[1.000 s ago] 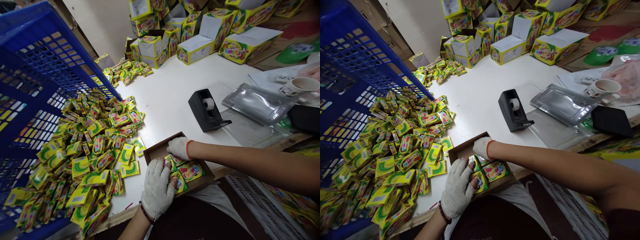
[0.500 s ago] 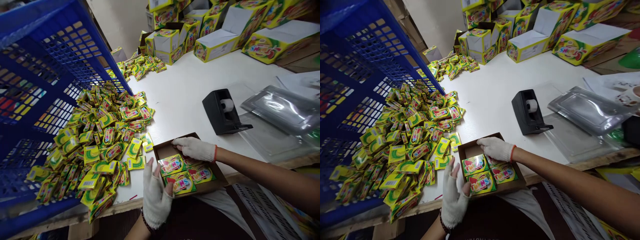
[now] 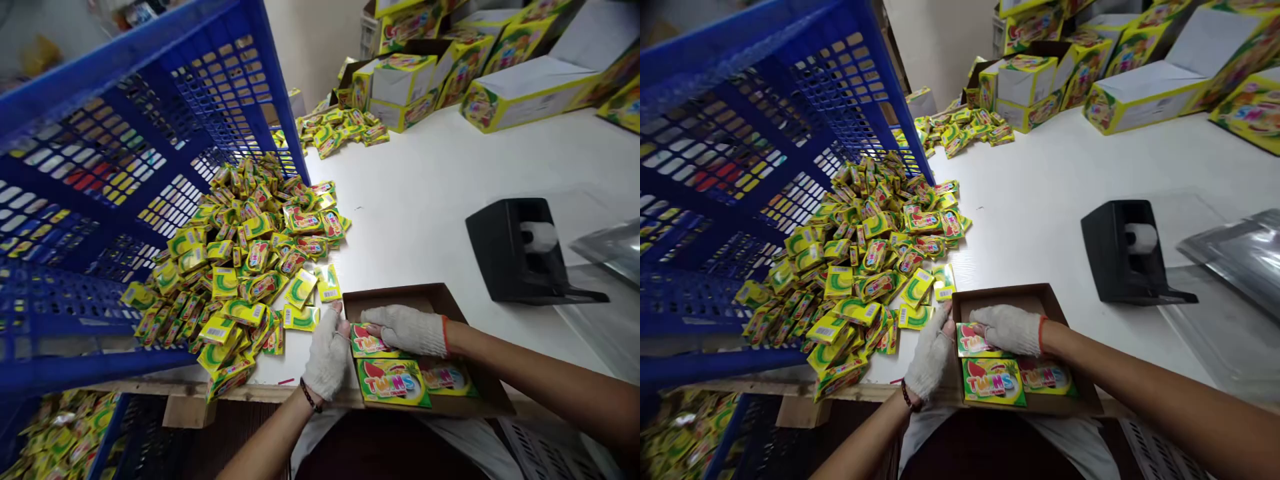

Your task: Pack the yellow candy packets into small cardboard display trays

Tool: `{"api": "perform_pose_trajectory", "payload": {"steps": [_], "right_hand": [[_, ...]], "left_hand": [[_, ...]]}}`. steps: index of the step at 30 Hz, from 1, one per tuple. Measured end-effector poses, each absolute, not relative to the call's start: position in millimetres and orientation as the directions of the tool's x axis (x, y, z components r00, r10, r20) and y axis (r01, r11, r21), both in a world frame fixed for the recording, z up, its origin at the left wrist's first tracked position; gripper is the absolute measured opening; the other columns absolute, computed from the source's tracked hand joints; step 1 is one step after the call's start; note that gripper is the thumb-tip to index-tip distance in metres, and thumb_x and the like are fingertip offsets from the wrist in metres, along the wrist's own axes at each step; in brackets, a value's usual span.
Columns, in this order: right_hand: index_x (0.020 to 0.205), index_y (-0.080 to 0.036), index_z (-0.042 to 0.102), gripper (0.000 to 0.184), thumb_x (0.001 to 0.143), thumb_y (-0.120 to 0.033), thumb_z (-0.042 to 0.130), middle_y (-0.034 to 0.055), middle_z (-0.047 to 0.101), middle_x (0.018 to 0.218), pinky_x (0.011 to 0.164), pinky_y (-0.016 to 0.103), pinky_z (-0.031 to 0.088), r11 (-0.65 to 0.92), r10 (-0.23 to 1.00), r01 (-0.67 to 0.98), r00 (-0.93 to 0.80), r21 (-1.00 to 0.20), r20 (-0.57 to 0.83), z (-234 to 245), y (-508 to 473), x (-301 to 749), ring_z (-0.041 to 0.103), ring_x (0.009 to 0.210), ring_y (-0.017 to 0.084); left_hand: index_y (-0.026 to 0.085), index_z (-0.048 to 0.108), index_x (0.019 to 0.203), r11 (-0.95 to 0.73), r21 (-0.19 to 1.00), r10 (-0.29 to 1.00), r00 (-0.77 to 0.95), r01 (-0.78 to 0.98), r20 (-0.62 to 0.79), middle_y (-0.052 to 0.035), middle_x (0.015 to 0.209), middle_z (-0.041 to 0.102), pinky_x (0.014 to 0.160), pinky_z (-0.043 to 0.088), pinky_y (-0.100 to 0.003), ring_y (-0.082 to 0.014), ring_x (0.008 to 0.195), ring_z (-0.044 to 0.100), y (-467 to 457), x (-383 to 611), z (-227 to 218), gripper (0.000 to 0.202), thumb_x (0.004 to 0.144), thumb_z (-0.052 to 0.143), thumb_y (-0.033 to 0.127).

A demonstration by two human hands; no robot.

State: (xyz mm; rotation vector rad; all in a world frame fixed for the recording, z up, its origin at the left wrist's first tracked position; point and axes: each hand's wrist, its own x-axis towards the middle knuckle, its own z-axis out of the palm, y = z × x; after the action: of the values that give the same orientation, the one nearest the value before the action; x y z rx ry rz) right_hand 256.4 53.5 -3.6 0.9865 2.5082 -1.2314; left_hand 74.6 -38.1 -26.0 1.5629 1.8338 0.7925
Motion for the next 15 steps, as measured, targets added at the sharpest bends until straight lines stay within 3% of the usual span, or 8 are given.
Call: {"api": "perform_pose_trajectory", "payload": {"steps": [3,4,6,9,12,14,15], "right_hand": [[0.087,-0.020,0.064,0.027,0.097,-0.030,0.041,0.0064,0.069,0.088,0.069,0.028,0.044,0.461,0.487,0.628,-0.769,-0.627,-0.413,-5,55,255,0.062,0.076,0.020],[0.089,-0.020,0.065,0.026,0.097,-0.029,0.042,0.0067,0.070,0.089,0.070,0.029,0.045,0.463,0.490,0.624,-0.772,-0.630,-0.405,-6,55,256,0.063,0.078,0.020],[0.093,-0.020,0.068,0.026,0.096,-0.030,0.044,0.0072,0.071,0.092,0.073,0.029,0.048,0.476,0.497,0.617,-0.777,-0.626,-0.387,-5,54,258,0.065,0.081,0.021],[0.110,-0.019,0.069,0.027,0.093,-0.029,0.051,0.0102,0.072,0.104,0.083,0.033,0.051,0.563,0.561,0.590,-0.787,-0.579,-0.257,5,52,263,0.067,0.094,0.024],[0.129,-0.013,0.061,0.040,0.090,-0.022,0.051,0.0174,0.066,0.123,0.096,0.040,0.048,0.709,0.643,0.540,-0.759,-0.454,0.102,27,54,260,0.062,0.112,0.028],[0.127,-0.013,0.061,0.039,0.091,-0.018,0.050,0.0193,0.064,0.124,0.098,0.043,0.046,0.805,0.582,0.492,-0.764,-0.333,0.278,42,58,251,0.059,0.116,0.030],[0.121,-0.014,0.064,0.033,0.091,-0.017,0.050,0.0182,0.066,0.117,0.095,0.043,0.046,0.842,0.533,0.461,-0.793,-0.281,0.296,49,61,246,0.060,0.111,0.030]], "left_hand": [[0.013,0.053,0.137,0.201,0.482,0.969,-0.244,0.853,0.028,-0.0180,0.140,0.056,0.114,0.038,-0.046,-0.0306,0.137,0.047,-8,38,-15,0.049,0.091,0.054,0.031],[0.013,0.054,0.134,0.257,0.378,0.962,-0.274,0.889,-0.010,-0.0186,0.133,0.060,0.110,0.041,-0.048,-0.0331,0.132,0.052,1,26,-11,0.050,0.087,0.060,0.029],[0.012,0.058,0.128,0.316,0.289,0.948,-0.310,0.904,-0.068,-0.0185,0.117,0.067,0.102,0.046,-0.049,-0.0355,0.117,0.061,14,8,-6,0.051,0.080,0.068,0.025],[0.016,0.059,0.128,0.295,0.407,0.955,-0.282,0.864,-0.092,-0.0125,0.111,0.070,0.094,0.051,-0.040,-0.0286,0.106,0.066,17,0,4,0.048,0.083,0.068,0.029],[0.019,0.064,0.122,0.165,0.667,0.986,-0.142,0.726,-0.090,-0.0068,0.111,0.071,0.093,0.051,-0.033,-0.0232,0.104,0.065,9,13,25,0.045,0.085,0.066,0.045],[0.018,0.068,0.115,0.050,0.781,0.996,0.030,0.623,-0.088,-0.0059,0.106,0.072,0.091,0.051,-0.033,-0.0234,0.101,0.065,6,24,43,0.047,0.084,0.065,0.053],[0.018,0.068,0.112,0.007,0.815,0.990,0.111,0.580,-0.088,-0.0054,0.102,0.072,0.090,0.051,-0.032,-0.0231,0.099,0.065,6,28,50,0.047,0.086,0.059,0.056]]}}
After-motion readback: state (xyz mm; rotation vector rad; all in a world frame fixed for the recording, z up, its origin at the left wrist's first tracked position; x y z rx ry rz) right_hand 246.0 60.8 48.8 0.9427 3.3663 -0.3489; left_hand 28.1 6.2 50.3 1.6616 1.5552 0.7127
